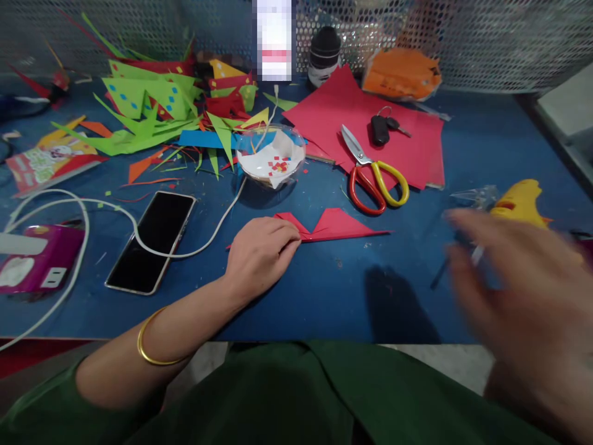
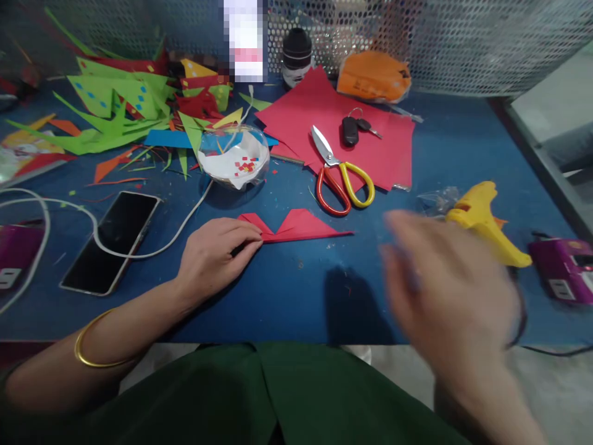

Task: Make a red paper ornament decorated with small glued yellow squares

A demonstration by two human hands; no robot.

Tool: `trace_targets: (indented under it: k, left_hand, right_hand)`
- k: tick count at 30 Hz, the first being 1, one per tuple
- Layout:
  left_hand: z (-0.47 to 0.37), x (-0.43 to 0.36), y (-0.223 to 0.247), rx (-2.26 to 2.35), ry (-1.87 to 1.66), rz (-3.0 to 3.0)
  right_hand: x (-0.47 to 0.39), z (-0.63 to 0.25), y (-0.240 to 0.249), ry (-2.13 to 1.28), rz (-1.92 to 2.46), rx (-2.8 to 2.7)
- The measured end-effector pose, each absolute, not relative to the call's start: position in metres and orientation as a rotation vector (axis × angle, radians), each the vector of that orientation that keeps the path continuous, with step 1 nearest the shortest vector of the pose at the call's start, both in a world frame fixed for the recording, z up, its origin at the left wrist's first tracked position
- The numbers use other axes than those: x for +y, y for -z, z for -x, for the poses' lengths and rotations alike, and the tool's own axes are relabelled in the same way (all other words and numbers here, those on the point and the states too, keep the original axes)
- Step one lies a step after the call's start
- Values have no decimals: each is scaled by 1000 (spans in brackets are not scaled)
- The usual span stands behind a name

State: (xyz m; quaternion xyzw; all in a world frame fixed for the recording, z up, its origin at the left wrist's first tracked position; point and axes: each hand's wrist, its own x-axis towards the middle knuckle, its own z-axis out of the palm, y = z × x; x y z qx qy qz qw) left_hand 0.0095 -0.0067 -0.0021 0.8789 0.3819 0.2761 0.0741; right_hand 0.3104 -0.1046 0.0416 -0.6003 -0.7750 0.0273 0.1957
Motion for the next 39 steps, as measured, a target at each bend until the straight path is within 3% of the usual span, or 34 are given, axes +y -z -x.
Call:
trace_targets:
  k: [2, 9, 19, 27, 39]
  left_hand:
    - [-10, -7, 3, 1182, -818, -2654]
    - [-10, -6, 4, 1196, -789, -2700]
    - [-11, -7, 5, 1251, -786, -2702]
    - [-13, -15, -2, 1000, -707, -3011]
    - [-17, -30, -4, 1079, -406, -3150]
  right_hand:
    - [-94, -266, -34, 222, 1434, -2313]
    - [-67, -218, 2, 139, 1355, -2554]
    - [-66, -217, 5, 141, 1383, -2570]
    - [-67, -215, 10, 136, 1370, -2541]
    - [-66, -210, 13, 100, 1461, -2557]
